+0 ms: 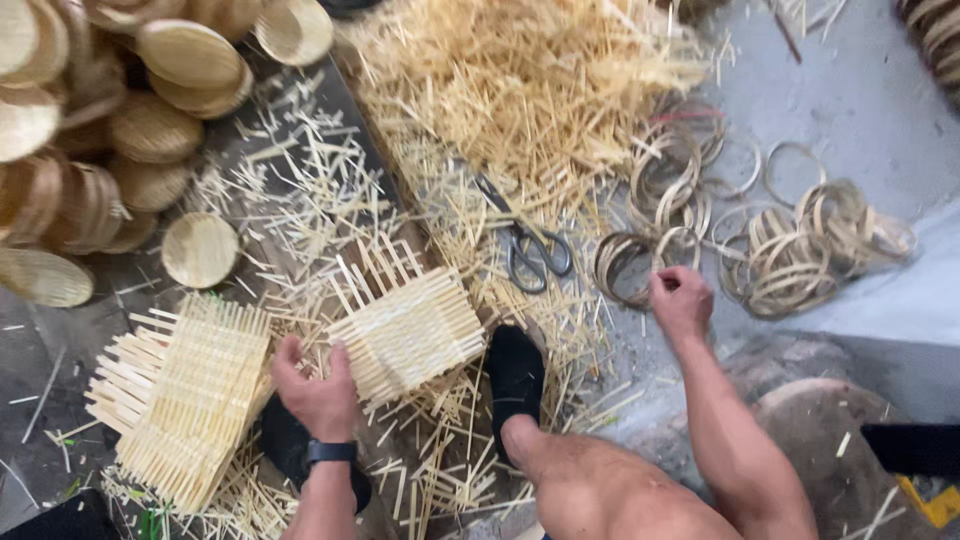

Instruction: The person sits on the floor and repeatedly weaves small, round bamboo bowls. They place a pre-woven bamboo mat over a wooden mold, press it down, and use shears to trim the excess bamboo strips around the edge. The finished bowls are stacked nearby.

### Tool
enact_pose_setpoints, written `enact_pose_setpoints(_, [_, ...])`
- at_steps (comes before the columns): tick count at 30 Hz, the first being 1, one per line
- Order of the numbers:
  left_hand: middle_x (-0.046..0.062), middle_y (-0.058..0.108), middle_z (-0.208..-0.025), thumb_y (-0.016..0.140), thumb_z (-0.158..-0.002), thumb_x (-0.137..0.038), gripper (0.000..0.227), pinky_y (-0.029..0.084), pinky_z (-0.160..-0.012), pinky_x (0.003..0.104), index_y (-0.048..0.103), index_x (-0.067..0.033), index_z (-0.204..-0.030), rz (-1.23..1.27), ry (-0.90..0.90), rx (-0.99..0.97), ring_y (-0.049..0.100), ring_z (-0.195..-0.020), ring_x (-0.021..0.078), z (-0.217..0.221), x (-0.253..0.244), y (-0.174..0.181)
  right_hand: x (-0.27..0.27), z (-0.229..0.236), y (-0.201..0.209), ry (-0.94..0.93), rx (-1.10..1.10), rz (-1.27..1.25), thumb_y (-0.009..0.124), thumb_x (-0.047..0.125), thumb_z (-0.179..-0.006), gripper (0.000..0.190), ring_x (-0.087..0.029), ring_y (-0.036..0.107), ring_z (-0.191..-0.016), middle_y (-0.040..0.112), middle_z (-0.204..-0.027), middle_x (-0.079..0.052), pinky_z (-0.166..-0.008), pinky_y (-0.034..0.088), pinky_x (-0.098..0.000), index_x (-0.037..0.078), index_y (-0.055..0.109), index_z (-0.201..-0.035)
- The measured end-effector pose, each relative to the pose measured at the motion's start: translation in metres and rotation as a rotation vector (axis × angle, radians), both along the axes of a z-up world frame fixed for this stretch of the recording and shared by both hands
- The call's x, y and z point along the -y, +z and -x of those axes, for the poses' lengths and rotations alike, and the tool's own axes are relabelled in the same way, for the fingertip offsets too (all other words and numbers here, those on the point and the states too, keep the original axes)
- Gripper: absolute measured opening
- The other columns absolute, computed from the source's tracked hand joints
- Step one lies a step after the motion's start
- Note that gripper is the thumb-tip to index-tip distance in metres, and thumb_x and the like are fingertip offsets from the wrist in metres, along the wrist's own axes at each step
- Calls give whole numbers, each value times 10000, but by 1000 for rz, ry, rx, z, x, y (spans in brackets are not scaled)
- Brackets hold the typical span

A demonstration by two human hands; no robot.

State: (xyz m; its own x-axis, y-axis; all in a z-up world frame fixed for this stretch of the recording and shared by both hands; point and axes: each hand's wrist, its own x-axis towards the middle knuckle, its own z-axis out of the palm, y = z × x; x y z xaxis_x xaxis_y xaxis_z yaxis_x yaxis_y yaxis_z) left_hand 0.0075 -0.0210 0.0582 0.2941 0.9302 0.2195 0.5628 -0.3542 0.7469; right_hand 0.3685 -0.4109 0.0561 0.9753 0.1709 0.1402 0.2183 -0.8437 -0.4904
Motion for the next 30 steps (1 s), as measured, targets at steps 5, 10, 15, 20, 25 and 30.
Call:
enact_pose_setpoints(5, [124, 769, -1157, 712, -933, -267, 366, 591, -897, 336, 721, -49, -1227, 375, -463, 360, 727, -1027, 210, -68, 56, 78, -109, 72, 117, 579, -202, -351, 785, 117, -842, 112, -104, 674, -720, 764, -823, -50, -653, 554, -277, 33, 770, -915])
enact_pose_setpoints(10, [73, 761, -1006, 622, -986, -247, 352, 595, -777, 292, 703, -20, -1243, 1011, -514, 904, 697, -868, 135, -96, 106, 147, -190, 139, 239, 1051, -128, -296, 811, 296, -828, 268, -127, 661, -724, 729, -793, -47, -651, 551, -299, 56, 773, -941])
enact_pose_setpoints(15, [-36, 537, -650, 598, -1051, -230, 308, 396, -502, 215, 750, 8, -1174, 1161, -586, 1021, 455, -539, 57, -58, 90, 175, -203, 151, 309, 1425, 790, -184, 758, 359, -702, 367, -221, 638, -843, 649, -914, -72, -710, 546, -398, 86, 688, -938])
enact_pose_setpoints(20, [-33, 519, -633, 611, -1022, -317, 291, 341, -416, 225, 686, -59, -910, 1296, -595, 914, 411, -473, 68, -25, 83, 200, -212, 174, 303, 1507, 258, 37, 725, 232, -963, 172, -155, 641, -739, 652, -877, -60, -609, 559, -299, 62, 714, -933])
enact_pose_setpoints(25, [-71, 430, -494, 421, -952, -717, 635, 303, -333, 210, 496, -164, -650, 1454, -634, 698, 395, -379, 74, -19, 69, 220, -220, 202, 285, 1614, 403, 44, 669, 159, -1011, 142, -141, 627, -800, 660, -912, -63, -639, 567, -261, 51, 687, -920])
enact_pose_setpoints(30, [-78, 363, -424, 342, -948, -770, 707, 267, -273, 238, 423, -174, -576, 1344, -479, 645, 324, -309, 73, -10, 79, 226, -220, 240, 283, 1569, 524, 169, 708, 233, -888, 247, -183, 589, -763, 660, -914, -115, -603, 557, -302, -10, 667, -877])
